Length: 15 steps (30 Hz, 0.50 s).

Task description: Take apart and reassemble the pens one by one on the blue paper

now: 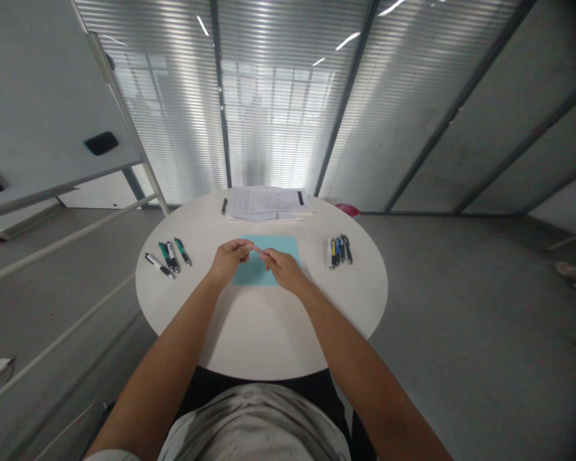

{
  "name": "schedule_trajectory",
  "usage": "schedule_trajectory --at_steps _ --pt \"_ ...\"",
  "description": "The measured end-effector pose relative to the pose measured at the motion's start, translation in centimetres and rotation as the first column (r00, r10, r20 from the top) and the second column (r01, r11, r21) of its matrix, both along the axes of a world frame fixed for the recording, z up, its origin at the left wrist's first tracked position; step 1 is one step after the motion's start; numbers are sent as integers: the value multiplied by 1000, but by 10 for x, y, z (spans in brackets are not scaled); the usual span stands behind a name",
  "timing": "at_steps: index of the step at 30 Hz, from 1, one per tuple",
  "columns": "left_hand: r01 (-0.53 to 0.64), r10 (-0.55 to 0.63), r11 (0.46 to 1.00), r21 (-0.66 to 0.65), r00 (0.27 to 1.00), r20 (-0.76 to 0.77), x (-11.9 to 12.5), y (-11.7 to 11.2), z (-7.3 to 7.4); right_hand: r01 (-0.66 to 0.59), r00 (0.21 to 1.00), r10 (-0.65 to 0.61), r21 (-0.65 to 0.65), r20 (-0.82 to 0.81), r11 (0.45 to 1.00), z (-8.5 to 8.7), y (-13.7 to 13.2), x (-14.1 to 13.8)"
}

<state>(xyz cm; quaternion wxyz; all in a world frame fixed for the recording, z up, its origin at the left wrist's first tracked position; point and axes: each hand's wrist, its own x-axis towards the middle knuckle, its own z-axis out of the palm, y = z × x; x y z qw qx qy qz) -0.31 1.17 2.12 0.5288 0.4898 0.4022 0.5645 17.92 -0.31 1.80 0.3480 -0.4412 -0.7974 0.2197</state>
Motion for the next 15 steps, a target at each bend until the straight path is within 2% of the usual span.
schedule_trajectory --at_steps 3,6,8,10,15 --pt "-10 10 1000 -12 1000 27 -1 0 1 16 995 -20 -43 -94 999 -3 2 -1" --pt "-68 75 996 -54 987 143 -5 2 3 -34 927 -37 -181 -373 983 -4 7 -2" --pt "-83 100 993 -85 970 219 -7 3 4 -156 814 -50 -300 -579 941 -1 9 -1" --pt "-55 80 993 -102 962 261 -8 4 4 -278 680 -84 -361 -729 890 3 11 1" --pt "5 22 994 -107 970 244 -3 2 4 -459 374 -208 -375 -904 805 15 10 11"
